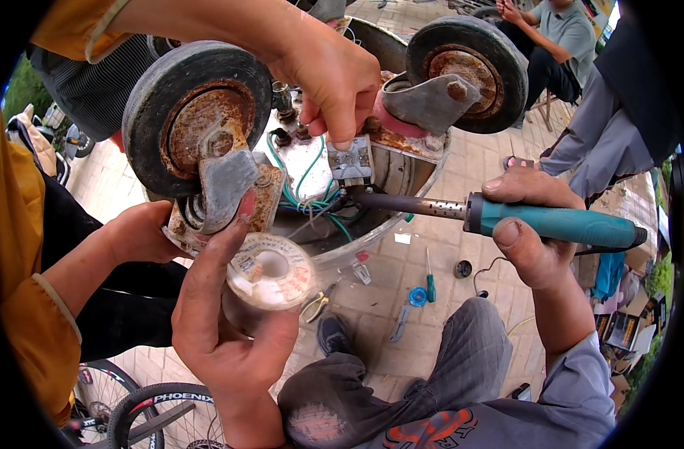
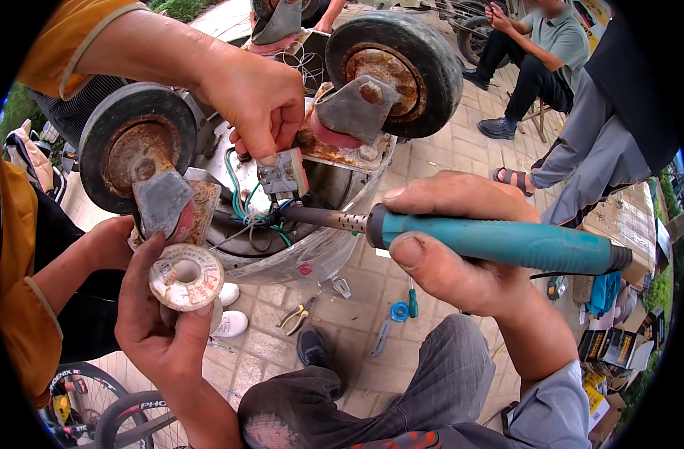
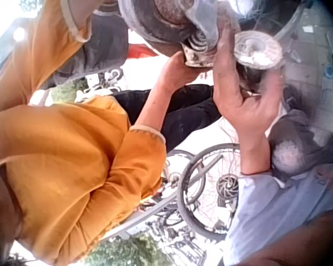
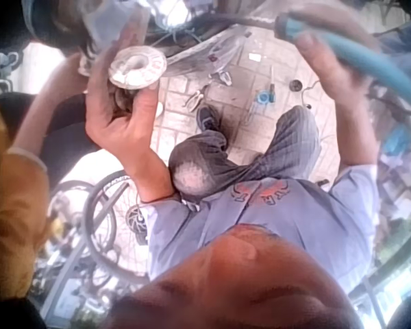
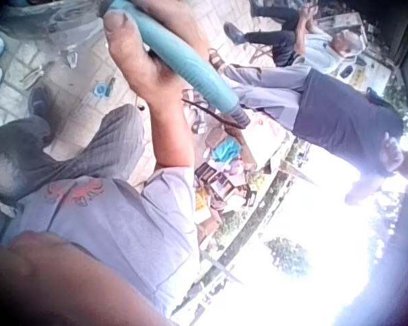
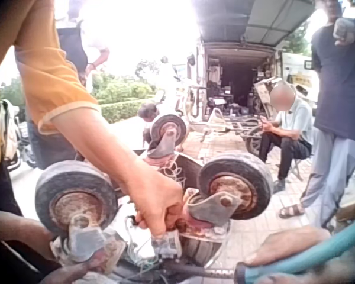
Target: The person uses a soldering iron and solder wire to join electrical wires on a small wheeled device. They hold the wires in place with pliers while applying heat and solder, then inspect the connection.
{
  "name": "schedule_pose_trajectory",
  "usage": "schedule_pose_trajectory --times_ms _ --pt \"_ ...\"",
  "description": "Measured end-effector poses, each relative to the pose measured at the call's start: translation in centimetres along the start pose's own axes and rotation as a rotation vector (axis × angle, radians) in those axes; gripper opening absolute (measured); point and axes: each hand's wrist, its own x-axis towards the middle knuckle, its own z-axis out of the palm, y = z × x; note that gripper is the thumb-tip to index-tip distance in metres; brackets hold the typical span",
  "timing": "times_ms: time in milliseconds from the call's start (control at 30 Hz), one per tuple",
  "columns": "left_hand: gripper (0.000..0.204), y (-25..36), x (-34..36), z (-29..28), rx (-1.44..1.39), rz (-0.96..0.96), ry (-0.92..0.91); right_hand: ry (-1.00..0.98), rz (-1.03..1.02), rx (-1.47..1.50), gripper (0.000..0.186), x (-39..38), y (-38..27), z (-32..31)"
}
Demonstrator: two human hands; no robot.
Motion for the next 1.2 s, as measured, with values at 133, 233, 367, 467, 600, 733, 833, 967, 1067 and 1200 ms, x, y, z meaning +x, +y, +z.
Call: schedule_pose_trajectory --times_ms 133,233,367,467,600,733,833,967,1067,1200 --pt "0.063 0.0 0.1 0.1 -0.01 0.0 0.01 0.005 -0.024 -0.037 0.032 0.0 0.1 -0.1" --pt "0.063 0.5 -0.1 0.1 -0.02 -0.042 0.021 0.005 -0.021 -0.021 0.032 -0.1 -0.1 0.1" --pt "0.063 0.6 -0.1 0.1 0.009 -0.032 0.02 -0.015 -0.039 -0.051 0.031 0.1 -0.1 -0.2" --pt "0.063 0.5 0.0 0.0 0.016 -0.016 0.013 -0.007 -0.033 -0.02 0.031 0.0 0.0 0.0" --pt "0.063 0.6 0.1 0.0 0.016 -0.048 -0.005 -0.027 -0.029 -0.046 0.031 0.1 -0.1 0.0" --pt "0.063 1.0 0.0 0.1 0.036 -0.088 -0.025 -0.019 -0.044 -0.069 0.031 0.0 -0.2 -0.1" --pt "0.063 1.0 0.1 -0.1 0.045 -0.088 -0.044 -0.028 -0.03 -0.047 0.031 0.0 -0.4 0.1" --pt "0.064 1.0 0.1 0.0 0.046 -0.072 -0.046 -0.06 -0.051 -0.077 0.031 0.2 -0.6 -0.1" --pt "0.064 0.7 0.2 0.0 0.045 -0.024 -0.049 -0.063 -0.099 -0.084 0.032 0.1 -0.4 0.1" --pt "0.063 0.9 0.0 0.0 0.051 -0.071 -0.029 -0.091 -0.118 -0.133 0.032 0.2 -0.5 -0.3"
